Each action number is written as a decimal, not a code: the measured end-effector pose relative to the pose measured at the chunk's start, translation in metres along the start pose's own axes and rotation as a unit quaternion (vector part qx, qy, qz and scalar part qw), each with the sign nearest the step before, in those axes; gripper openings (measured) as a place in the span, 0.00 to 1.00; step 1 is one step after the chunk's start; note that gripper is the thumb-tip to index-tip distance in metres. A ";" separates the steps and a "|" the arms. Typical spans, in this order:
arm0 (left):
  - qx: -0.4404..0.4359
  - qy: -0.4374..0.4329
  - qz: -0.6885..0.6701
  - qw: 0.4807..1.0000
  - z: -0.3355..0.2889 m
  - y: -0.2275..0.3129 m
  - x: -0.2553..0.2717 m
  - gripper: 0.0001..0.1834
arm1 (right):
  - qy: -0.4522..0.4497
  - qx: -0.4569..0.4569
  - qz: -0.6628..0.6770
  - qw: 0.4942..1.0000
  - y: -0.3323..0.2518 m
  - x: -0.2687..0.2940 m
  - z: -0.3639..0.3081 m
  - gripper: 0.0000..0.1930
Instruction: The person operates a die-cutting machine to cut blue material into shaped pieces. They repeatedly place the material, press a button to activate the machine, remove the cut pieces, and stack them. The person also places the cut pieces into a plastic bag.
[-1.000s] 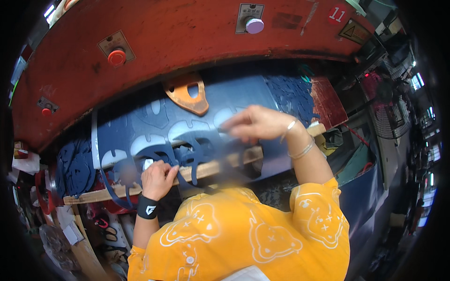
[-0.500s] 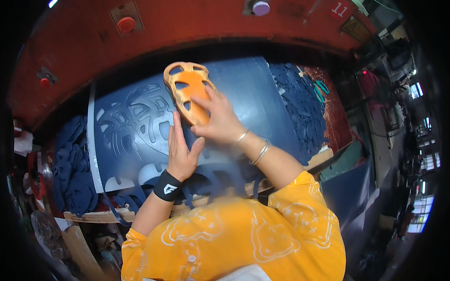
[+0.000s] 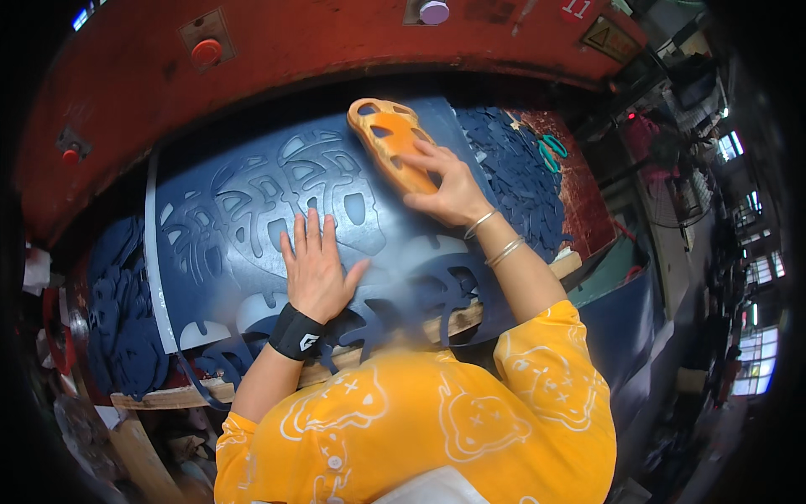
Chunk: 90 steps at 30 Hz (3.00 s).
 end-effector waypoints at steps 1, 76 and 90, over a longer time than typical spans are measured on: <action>0.000 -0.002 0.000 1.000 0.000 0.000 0.000 0.44 | 0.010 0.017 -0.116 0.993 -0.001 0.000 -0.003 0.34; 0.089 0.079 -0.593 0.797 -0.190 0.144 -0.014 0.29 | 0.053 0.084 -0.238 0.966 -0.014 -0.023 -0.252 0.40; -0.071 0.031 -0.112 0.991 -0.198 0.221 -0.067 0.43 | 0.018 -0.024 0.280 0.959 -0.001 0.018 -0.286 0.33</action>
Point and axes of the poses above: each hand's wrist, its own z-axis towards the middle knuckle, its own x-axis out of the back of the hand, y = z × x, the point moved 7 cm from there along z, towards the middle knuckle, and after that the axes turned 3 degrees about z, right-handed, at the moved point
